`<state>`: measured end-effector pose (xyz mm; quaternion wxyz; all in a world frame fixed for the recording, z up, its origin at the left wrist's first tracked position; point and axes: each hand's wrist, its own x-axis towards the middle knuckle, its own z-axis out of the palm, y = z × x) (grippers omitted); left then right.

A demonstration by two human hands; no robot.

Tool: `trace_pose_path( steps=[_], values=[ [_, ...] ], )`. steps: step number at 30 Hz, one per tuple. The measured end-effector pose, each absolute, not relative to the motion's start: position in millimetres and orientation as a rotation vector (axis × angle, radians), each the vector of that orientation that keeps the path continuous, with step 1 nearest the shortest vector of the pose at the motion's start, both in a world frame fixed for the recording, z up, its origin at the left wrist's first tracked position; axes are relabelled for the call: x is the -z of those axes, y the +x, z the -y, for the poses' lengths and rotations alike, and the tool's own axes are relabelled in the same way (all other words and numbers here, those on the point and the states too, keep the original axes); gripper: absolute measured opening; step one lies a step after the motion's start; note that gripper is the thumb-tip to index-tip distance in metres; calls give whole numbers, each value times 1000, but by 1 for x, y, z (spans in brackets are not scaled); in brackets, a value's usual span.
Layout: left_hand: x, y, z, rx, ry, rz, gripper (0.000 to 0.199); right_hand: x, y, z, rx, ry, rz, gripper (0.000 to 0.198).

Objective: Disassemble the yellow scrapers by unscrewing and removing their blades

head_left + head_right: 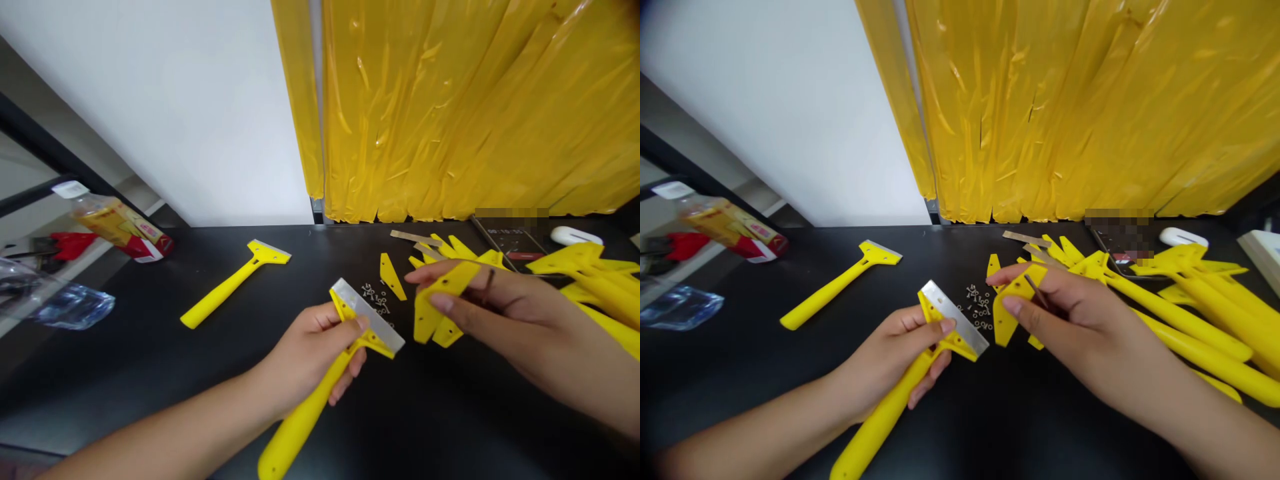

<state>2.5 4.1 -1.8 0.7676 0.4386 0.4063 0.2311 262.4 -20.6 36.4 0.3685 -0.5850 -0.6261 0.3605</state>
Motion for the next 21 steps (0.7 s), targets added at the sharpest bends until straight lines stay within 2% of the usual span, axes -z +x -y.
trace_pose_path(
  steps=[5, 11, 21],
  values=[
    [2, 1, 0, -262, 1006, -778, 29, -23, 250, 24, -1584, -1289, 1521, 33],
    [0, 2, 5, -174, 1056, -778, 29, -9, 245, 25, -1548, -1337, 1647, 35],
    [2, 1, 3, -112, 1108, -747, 23, -11, 250, 22, -1707, -1184, 1782, 27]
  ],
)
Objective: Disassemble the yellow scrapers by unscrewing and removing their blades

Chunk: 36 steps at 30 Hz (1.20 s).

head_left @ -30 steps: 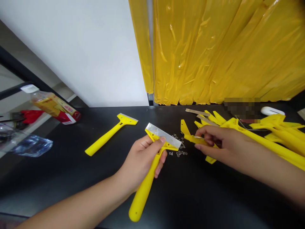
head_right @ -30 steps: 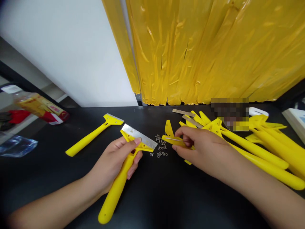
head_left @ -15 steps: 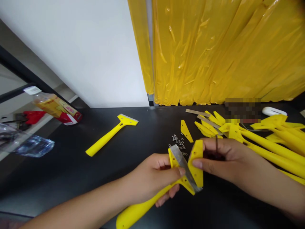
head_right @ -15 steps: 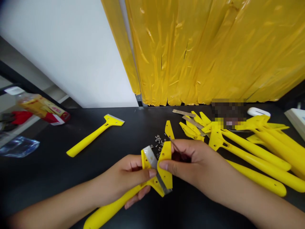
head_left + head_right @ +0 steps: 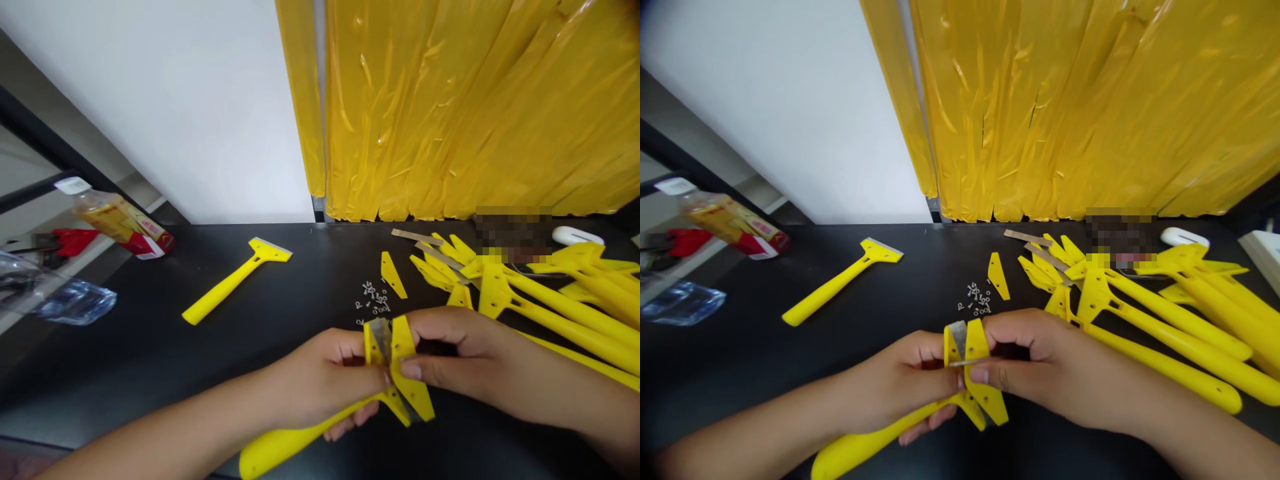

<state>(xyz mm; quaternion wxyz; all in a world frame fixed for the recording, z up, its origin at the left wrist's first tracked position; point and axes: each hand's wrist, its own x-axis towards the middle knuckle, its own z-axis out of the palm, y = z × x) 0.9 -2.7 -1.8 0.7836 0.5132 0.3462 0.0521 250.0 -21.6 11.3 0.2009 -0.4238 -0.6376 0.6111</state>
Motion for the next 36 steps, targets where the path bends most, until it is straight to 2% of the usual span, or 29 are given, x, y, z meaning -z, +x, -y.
trace_pose_path(
  steps=[6, 11, 22, 33, 36],
  values=[
    [0, 1, 2, -129, 1145, -734, 22, -10, 247, 22, -1618, -1286, 1826, 32],
    [-1, -1, 4, -141, 1144, -668, 13, -5, 244, 21, -1476, -1366, 1924, 35],
    [0, 1, 5, -167, 1185, -680, 20, 1, 239, 23, -1466, -1377, 1893, 36],
    [2, 1, 4, -167, 1157, -685, 29, 1, 236, 22, -1516, -1306, 1797, 45],
    [3, 1, 3, -257, 1084, -707, 27, -4, 241, 21, -1517, -1338, 1783, 38]
  ],
)
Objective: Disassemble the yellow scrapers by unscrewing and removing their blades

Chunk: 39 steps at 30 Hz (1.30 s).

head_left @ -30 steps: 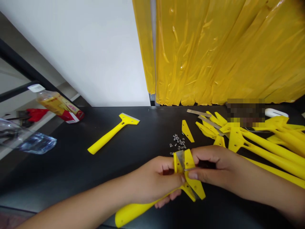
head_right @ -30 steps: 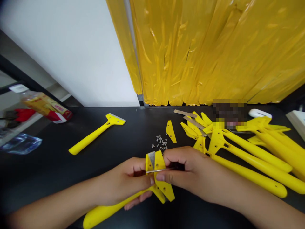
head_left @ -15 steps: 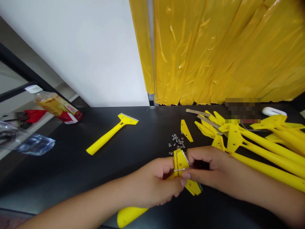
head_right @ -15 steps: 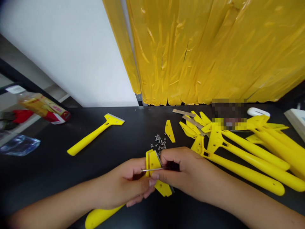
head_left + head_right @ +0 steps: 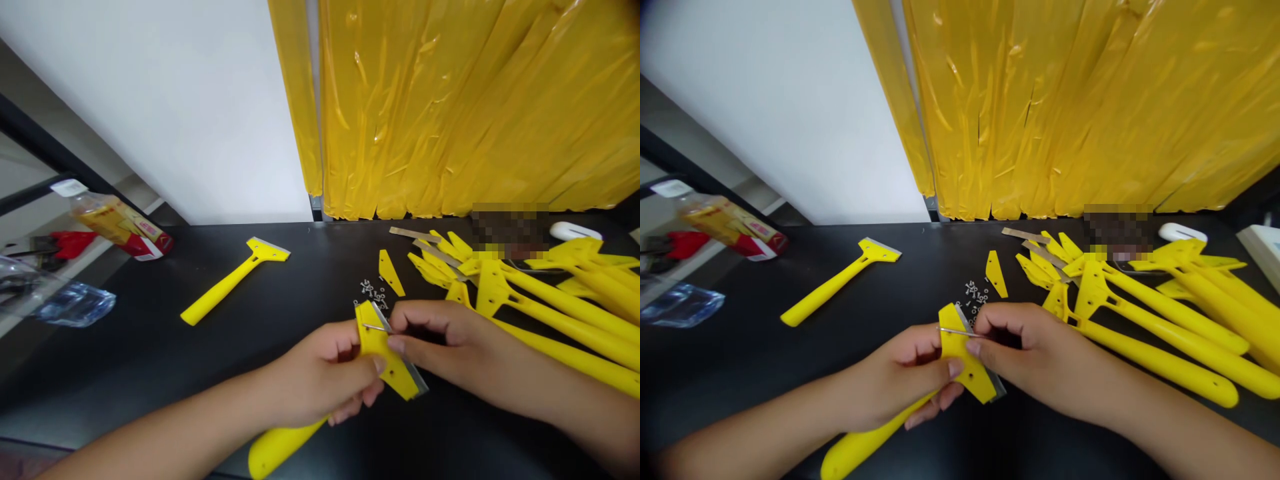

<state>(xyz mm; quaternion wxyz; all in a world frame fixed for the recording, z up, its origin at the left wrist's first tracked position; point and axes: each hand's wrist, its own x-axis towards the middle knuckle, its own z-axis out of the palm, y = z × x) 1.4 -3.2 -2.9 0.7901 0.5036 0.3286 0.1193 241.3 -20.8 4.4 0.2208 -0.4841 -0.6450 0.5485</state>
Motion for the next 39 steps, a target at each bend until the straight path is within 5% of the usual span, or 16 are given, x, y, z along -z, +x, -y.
trace_pose_path(
  steps=[16, 39],
  values=[
    [8, -1, -2, -350, 1038, -678, 14, -7, 240, 17, -1486, -1332, 1683, 33],
    [7, 2, 3, -374, 1043, -683, 33, -2, 238, 18, -1581, -1308, 1683, 32]
  ],
)
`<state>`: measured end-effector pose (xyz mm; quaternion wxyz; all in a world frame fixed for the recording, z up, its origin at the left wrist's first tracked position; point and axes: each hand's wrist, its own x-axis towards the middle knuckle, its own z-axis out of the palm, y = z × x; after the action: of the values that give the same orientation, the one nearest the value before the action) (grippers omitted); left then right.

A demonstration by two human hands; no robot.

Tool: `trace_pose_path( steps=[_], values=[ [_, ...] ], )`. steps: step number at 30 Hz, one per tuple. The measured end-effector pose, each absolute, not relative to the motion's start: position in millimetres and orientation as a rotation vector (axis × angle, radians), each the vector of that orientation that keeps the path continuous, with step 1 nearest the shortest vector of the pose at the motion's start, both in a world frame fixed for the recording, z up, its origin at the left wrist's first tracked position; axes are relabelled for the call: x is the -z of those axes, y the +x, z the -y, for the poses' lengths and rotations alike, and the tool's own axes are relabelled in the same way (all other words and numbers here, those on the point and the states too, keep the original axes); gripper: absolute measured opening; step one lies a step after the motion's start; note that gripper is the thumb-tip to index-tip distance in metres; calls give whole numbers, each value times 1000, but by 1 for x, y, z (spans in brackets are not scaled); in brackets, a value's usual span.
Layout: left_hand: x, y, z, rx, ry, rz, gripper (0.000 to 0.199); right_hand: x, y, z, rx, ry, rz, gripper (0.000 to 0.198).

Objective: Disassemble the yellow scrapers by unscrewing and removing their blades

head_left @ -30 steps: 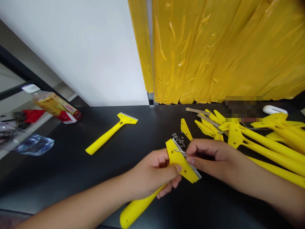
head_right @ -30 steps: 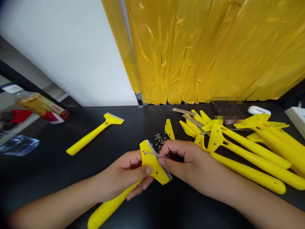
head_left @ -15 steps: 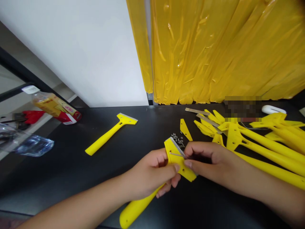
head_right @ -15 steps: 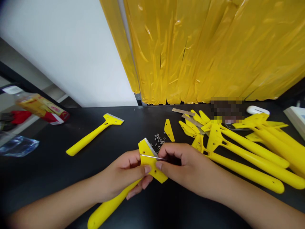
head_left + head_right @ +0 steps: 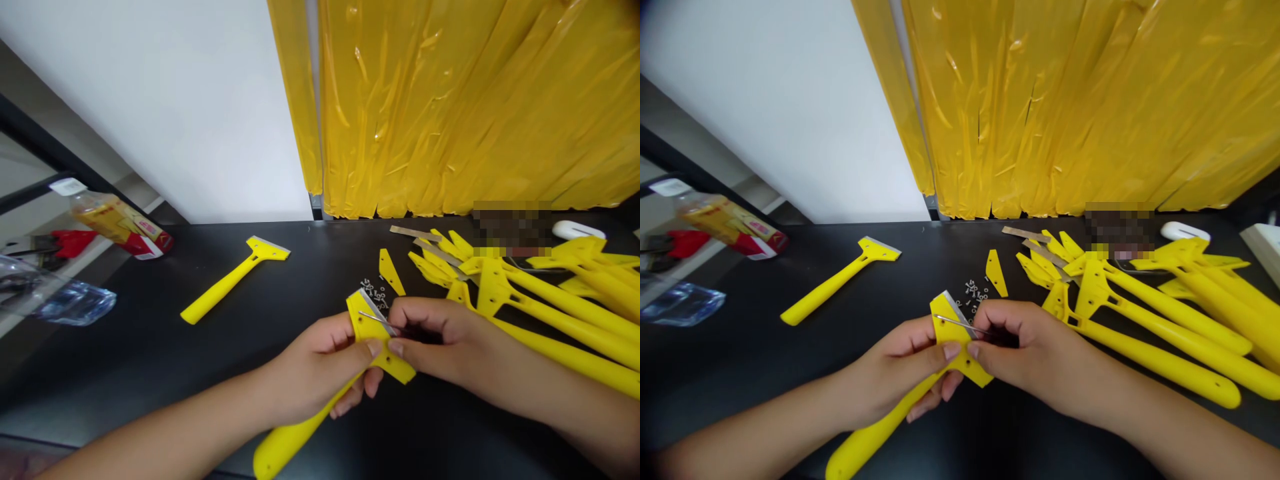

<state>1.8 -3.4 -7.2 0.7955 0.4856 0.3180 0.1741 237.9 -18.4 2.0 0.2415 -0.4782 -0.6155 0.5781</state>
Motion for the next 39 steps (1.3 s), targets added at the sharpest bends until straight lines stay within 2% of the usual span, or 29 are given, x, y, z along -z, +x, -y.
trace_pose_path(
  steps=[5, 9, 11, 14, 17, 23, 30, 35, 39],
  values=[
    [-5, 1, 4, -430, 1086, -750, 27, -9, 237, 24, -1422, -1336, 1613, 21],
    [-29, -4, 8, -504, 1656, -926, 26, -21, 237, 33, -1264, -1327, 1556, 42],
    [-37, -6, 11, -512, 2180, -967, 18, -24, 235, 36, -1405, -1277, 1514, 52],
    [-36, -4, 17, -432, 2904, -940, 33, -21, 229, 37, -1770, -1227, 1225, 56],
    [-26, 0, 20, -364, 3264, -936, 41, -15, 223, 35, -1959, -1258, 951, 54],
    [-17, 5, 25, -488, 3336, -1002, 42, -9, 224, 30, -1943, -1292, 930, 45],
    [-15, 4, 23, -472, 3373, -1007, 44, -8, 223, 32, -1950, -1289, 1019, 41],
    [-20, 1, 24, -563, 3297, -1028, 45, -7, 224, 31, -1817, -1284, 1125, 38],
    [-30, -8, 29, -697, 2987, -1120, 59, -11, 232, 22, -1668, -1258, 1253, 36]
  ],
)
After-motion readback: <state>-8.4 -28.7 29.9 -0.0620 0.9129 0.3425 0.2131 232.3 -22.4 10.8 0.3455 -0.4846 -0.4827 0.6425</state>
